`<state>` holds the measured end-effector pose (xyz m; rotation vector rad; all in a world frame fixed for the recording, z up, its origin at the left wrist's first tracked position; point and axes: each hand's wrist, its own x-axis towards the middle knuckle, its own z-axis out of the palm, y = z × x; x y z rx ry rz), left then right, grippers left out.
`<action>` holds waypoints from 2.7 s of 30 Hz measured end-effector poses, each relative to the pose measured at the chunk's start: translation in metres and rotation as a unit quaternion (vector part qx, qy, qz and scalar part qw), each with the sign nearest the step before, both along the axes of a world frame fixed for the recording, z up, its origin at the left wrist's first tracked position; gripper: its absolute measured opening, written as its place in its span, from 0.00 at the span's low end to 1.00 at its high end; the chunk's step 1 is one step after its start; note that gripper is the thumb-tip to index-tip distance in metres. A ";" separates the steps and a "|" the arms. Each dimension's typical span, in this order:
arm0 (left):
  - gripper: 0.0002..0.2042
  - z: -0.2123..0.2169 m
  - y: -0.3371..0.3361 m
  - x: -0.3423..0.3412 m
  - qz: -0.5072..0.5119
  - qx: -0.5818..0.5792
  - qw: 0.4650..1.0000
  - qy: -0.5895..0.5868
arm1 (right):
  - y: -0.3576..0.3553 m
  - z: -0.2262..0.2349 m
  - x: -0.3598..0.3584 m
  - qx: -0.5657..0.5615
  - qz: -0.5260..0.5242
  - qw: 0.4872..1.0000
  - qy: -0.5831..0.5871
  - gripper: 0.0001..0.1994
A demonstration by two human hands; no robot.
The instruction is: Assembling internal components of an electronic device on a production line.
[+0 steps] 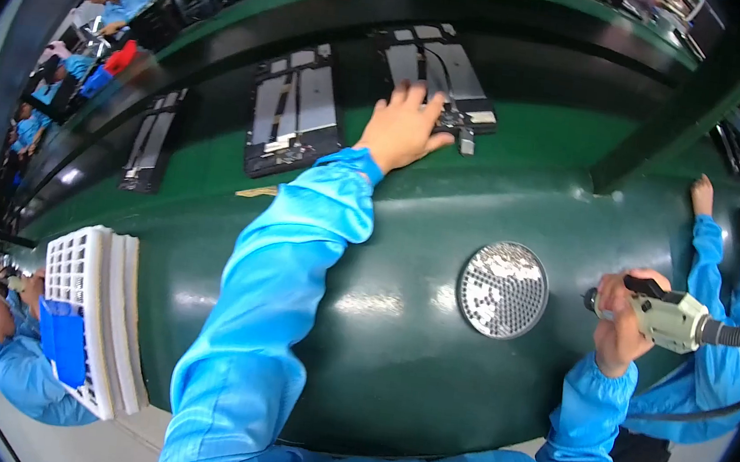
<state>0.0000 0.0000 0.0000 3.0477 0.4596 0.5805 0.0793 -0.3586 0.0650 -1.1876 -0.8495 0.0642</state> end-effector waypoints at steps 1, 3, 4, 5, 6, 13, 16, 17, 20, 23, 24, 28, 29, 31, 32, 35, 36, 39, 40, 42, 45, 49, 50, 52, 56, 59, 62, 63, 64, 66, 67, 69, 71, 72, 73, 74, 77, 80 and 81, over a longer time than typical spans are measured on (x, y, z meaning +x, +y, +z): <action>0.30 0.001 -0.001 0.004 -0.010 0.021 1.000 -0.001 | -0.004 0.001 0.005 0.004 0.009 1.000 -0.002 0.16; 0.27 0.011 0.024 -0.002 -0.037 0.102 0.994 0.026 | 0.012 -0.002 -0.007 0.026 0.000 1.000 -0.002 0.16; 0.25 0.012 0.022 -0.004 -0.023 0.127 0.991 0.032 | 0.009 -0.002 -0.003 0.021 0.004 1.000 -0.001 0.16; 0.23 0.014 0.020 -0.007 -0.008 0.152 0.988 0.037 | 0.007 0.000 0.001 0.017 0.008 1.000 -0.002 0.16; 0.23 0.016 0.016 -0.008 -0.007 0.150 0.988 0.037 | 0.004 0.001 0.002 0.011 0.011 1.000 -0.002 0.16; 0.18 0.059 -0.069 -0.092 0.014 0.133 0.989 -0.068 | -0.005 -0.002 0.003 0.011 0.003 1.000 0.004 0.16; 0.13 0.075 -0.135 -0.165 -0.005 0.159 0.985 -0.064 | -0.008 -0.001 0.002 0.009 0.002 1.000 0.011 0.16; 0.14 0.082 -0.159 -0.190 -0.006 0.146 0.989 -0.039 | -0.010 0.000 0.002 0.009 0.007 1.000 0.017 0.16; 0.13 0.067 -0.199 -0.240 0.016 0.097 0.995 0.008 | -0.006 -0.004 0.004 0.002 0.011 1.000 0.007 0.16; 0.20 0.059 -0.224 -0.248 0.030 0.047 0.988 0.145 | -0.002 -0.005 0.005 0.011 0.030 0.999 0.008 0.17; 0.25 0.052 -0.225 -0.249 0.022 -0.006 0.990 0.139 | -0.001 0.001 0.000 -0.007 0.002 1.000 0.014 0.18; 0.28 0.073 -0.218 -0.245 0.012 -0.083 0.982 0.172 | -0.001 0.000 -0.004 -0.022 -0.011 1.000 -0.006 0.17; 0.28 0.067 -0.220 -0.241 0.011 -0.093 0.982 0.167 | -0.003 -0.001 -0.005 -0.015 0.003 1.000 -0.003 0.17; 0.24 0.061 -0.220 -0.238 -0.134 -0.053 0.985 0.096 | -0.001 -0.003 -0.008 -0.004 0.024 1.000 0.000 0.17; 0.18 0.064 -0.219 -0.232 -0.190 -0.072 0.975 0.085 | 0.000 -0.003 -0.009 -0.006 0.026 1.000 -0.005 0.17; 0.15 0.048 -0.217 -0.228 -0.299 -0.071 0.948 0.079 | -0.001 -0.003 -0.014 -0.009 0.032 0.999 -0.008 0.17; 0.13 0.044 -0.217 -0.226 -0.305 -0.058 0.949 0.055 | -0.002 -0.003 -0.014 -0.009 0.036 0.999 -0.008 0.17; 0.14 0.039 -0.214 -0.222 -0.318 -0.039 0.947 0.030 | -0.002 -0.005 -0.014 -0.011 0.032 0.999 -0.002 0.17; 0.14 0.039 -0.214 -0.221 -0.319 -0.040 0.947 0.030 | -0.002 -0.005 -0.014 -0.013 0.031 0.999 -0.002 0.17; 0.14 0.040 -0.216 -0.216 -0.284 -0.127 0.950 -0.003 | -0.001 -0.005 -0.014 -0.021 0.035 0.999 -0.003 0.17; 0.15 0.037 -0.219 -0.207 -0.189 -0.166 0.965 -0.070 | 0.002 -0.005 -0.013 -0.028 0.027 0.999 -0.009 0.18; 0.15 0.035 -0.210 -0.199 -0.187 -0.135 0.968 -0.097 | 0.005 -0.007 -0.009 0.003 0.029 1.000 0.009 0.16; 0.15 0.035 -0.209 -0.200 -0.184 -0.118 0.971 -0.093 | 0.004 -0.007 -0.008 0.003 0.027 1.000 0.008 0.17; 0.15 0.036 -0.208 -0.200 -0.183 -0.105 0.974 -0.088 | 0.005 -0.008 -0.009 0.001 0.025 1.000 0.009 0.17; 0.16 0.036 -0.210 -0.199 -0.125 -0.082 0.988 -0.038 | 0.003 -0.009 -0.008 -0.031 0.030 0.999 0.000 0.18; 0.17 0.034 -0.215 -0.195 -0.115 -0.087 0.989 -0.009 | 0.002 -0.012 -0.003 -0.033 0.037 0.999 -0.001 0.18; 0.18 0.032 -0.213 -0.199 -0.133 -0.103 0.985 -0.024 | 0.004 -0.011 -0.006 -0.019 0.042 0.999 0.006 0.18; 0.18 0.032 -0.213 -0.200 -0.147 -0.105 0.982 -0.047 | 0.004 -0.010 -0.006 0.001 0.049 0.999 0.012 0.18; 0.18 0.033 -0.214 -0.200 -0.146 -0.106 0.982 -0.047 | 0.005 -0.008 -0.006 0.000 0.050 0.999 0.012 0.18; 0.18 0.033 -0.216 -0.201 -0.163 -0.114 0.980 -0.032 | 0.005 -0.007 -0.006 -0.003 0.049 0.999 0.009 0.18; 0.18 0.033 -0.217 -0.201 -0.162 -0.116 0.980 -0.031 | 0.006 -0.008 -0.006 -0.005 0.050 0.999 0.011 0.18; 0.18 0.032 -0.217 -0.200 -0.165 -0.107 0.980 -0.019 | 0.006 -0.008 -0.006 -0.006 0.057 0.998 0.014 0.18; 0.17 0.033 -0.221 -0.200 -0.161 -0.098 0.982 -0.024 | 0.006 -0.006 -0.006 -0.008 0.055 0.998 0.015 0.18; 0.17 0.032 -0.224 -0.200 -0.156 -0.088 0.983 -0.028 | 0.007 -0.007 -0.006 -0.010 0.053 0.998 0.016 0.18; 0.17 0.032 -0.224 -0.200 -0.154 -0.091 0.983 -0.028 | 0.008 -0.007 -0.006 -0.012 0.054 0.998 0.016 0.18; 0.16 0.032 -0.225 -0.200 -0.151 -0.081 0.985 -0.024 | 0.008 -0.008 -0.008 -0.010 0.060 0.998 0.017 0.18; 0.15 0.035 -0.223 -0.201 -0.148 -0.057 0.987 -0.004 | 0.010 -0.008 -0.008 -0.015 0.067 0.997 0.016 0.18; 0.14 0.039 -0.224 -0.201 -0.153 -0.023 0.988 0.028 | 0.007 -0.009 -0.006 -0.017 0.074 0.997 0.021 0.18; 0.14 0.039 -0.223 -0.202 -0.154 -0.009 0.987 0.039 | 0.008 -0.008 -0.006 -0.018 0.082 0.996 0.023 0.18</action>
